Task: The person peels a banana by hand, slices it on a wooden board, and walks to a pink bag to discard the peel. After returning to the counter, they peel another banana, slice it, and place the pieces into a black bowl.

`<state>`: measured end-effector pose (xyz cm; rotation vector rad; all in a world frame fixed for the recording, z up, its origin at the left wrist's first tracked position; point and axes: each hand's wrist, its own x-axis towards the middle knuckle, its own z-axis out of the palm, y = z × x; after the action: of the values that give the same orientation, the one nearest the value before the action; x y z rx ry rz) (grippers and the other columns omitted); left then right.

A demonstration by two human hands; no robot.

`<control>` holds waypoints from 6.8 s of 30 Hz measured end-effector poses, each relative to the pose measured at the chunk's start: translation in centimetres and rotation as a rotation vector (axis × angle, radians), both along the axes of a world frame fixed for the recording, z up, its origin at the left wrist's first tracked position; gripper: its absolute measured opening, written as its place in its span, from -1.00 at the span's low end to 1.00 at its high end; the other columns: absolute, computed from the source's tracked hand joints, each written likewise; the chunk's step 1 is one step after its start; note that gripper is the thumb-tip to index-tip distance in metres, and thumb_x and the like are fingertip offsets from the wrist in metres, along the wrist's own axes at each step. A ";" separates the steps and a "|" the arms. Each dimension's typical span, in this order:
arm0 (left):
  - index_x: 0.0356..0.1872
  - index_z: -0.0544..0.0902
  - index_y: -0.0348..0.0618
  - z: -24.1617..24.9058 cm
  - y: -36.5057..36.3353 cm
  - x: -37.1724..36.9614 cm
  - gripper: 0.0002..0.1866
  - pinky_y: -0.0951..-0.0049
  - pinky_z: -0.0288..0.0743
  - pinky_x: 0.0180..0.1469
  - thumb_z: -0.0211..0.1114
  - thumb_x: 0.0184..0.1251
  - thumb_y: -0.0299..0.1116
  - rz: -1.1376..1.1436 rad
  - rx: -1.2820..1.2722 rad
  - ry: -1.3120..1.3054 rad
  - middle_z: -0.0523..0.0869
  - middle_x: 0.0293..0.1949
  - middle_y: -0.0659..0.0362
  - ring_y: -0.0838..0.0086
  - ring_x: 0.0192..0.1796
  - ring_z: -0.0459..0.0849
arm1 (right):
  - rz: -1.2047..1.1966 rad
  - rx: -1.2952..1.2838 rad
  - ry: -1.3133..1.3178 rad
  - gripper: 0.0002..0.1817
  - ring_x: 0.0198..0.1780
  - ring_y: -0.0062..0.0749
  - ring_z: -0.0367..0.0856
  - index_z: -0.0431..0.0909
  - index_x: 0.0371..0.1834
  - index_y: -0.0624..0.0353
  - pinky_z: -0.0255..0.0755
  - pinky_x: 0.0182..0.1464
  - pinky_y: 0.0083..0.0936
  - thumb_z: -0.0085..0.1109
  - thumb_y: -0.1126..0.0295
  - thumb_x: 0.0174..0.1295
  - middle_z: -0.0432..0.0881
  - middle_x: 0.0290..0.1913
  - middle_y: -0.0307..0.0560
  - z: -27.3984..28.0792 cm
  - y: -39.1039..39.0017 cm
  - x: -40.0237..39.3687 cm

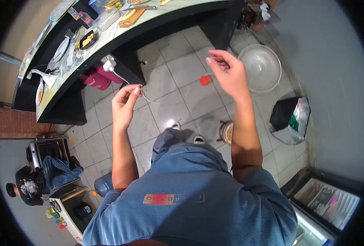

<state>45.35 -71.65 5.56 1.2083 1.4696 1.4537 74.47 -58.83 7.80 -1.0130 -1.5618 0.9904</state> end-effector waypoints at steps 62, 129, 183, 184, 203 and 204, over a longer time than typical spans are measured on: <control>0.00 0.63 -0.26 -2.6 62.5 -25.0 -0.74 0.64 0.46 -0.21 0.34 0.37 -0.39 0.159 -0.235 -0.122 0.63 -0.29 0.34 0.71 -0.29 0.54 | 0.256 0.041 -0.720 -0.47 -0.01 0.16 0.56 0.49 0.17 0.04 0.48 0.05 -0.13 0.24 0.57 0.06 0.54 -0.04 0.17 -12.7 63.8 -28.0; -0.16 0.63 -0.29 -12.7 73.4 -17.1 -0.65 0.18 0.56 -0.14 0.46 0.03 -0.35 -0.269 -0.137 0.887 0.72 -0.35 -0.02 0.08 -0.24 0.70 | -0.301 -0.172 -0.289 -0.42 -0.12 -0.21 0.74 0.48 0.14 0.34 0.59 -0.05 -0.40 0.33 0.52 -0.05 0.69 -0.10 0.17 -7.1 55.6 -20.9; -0.13 0.61 -0.31 -4.6 64.4 -24.3 -0.78 0.53 0.52 -0.25 0.38 0.22 -0.50 0.102 -0.255 0.325 0.76 -0.32 0.12 0.56 -0.36 0.62 | 0.026 0.000 -0.639 -0.38 -0.04 0.17 0.62 0.39 0.17 0.12 0.49 0.05 -0.11 0.38 0.47 -0.04 0.66 -0.11 0.17 -14.9 66.2 -31.4; -0.13 0.61 -0.31 -4.5 64.3 -24.3 -0.78 0.53 0.52 -0.24 0.38 0.22 -0.50 0.099 -0.250 0.339 0.76 -0.32 0.11 0.56 -0.36 0.63 | 0.032 -0.108 -0.693 -0.37 -0.04 0.17 0.63 0.39 0.19 0.12 0.50 0.04 -0.12 0.38 0.44 -0.03 0.67 -0.12 0.18 -14.2 66.1 -31.5; -0.12 0.64 -0.29 -5.1 66.0 -21.7 -0.77 0.58 0.47 -0.31 0.41 0.21 -0.50 -0.025 -0.193 0.319 0.74 -0.33 0.21 0.64 -0.36 0.61 | 0.006 -0.155 -0.327 -0.33 -0.06 -0.17 0.72 0.45 0.23 0.24 0.55 0.03 -0.40 0.39 0.43 -0.06 0.70 -0.10 0.13 -8.1 60.5 -20.7; -0.12 0.64 -0.29 -5.2 66.2 -21.3 -0.77 0.59 0.47 -0.31 0.40 0.21 -0.50 -0.040 -0.194 0.307 0.74 -0.33 0.22 0.64 -0.36 0.61 | -0.011 -0.158 -0.329 -0.33 -0.06 -0.17 0.72 0.45 0.23 0.24 0.55 0.03 -0.40 0.39 0.43 -0.06 0.70 -0.10 0.13 -8.4 60.2 -20.4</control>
<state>24.09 -5.42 0.33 1.3734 1.7352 1.1039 54.05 1.35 -0.63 -1.3465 -1.7610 0.9882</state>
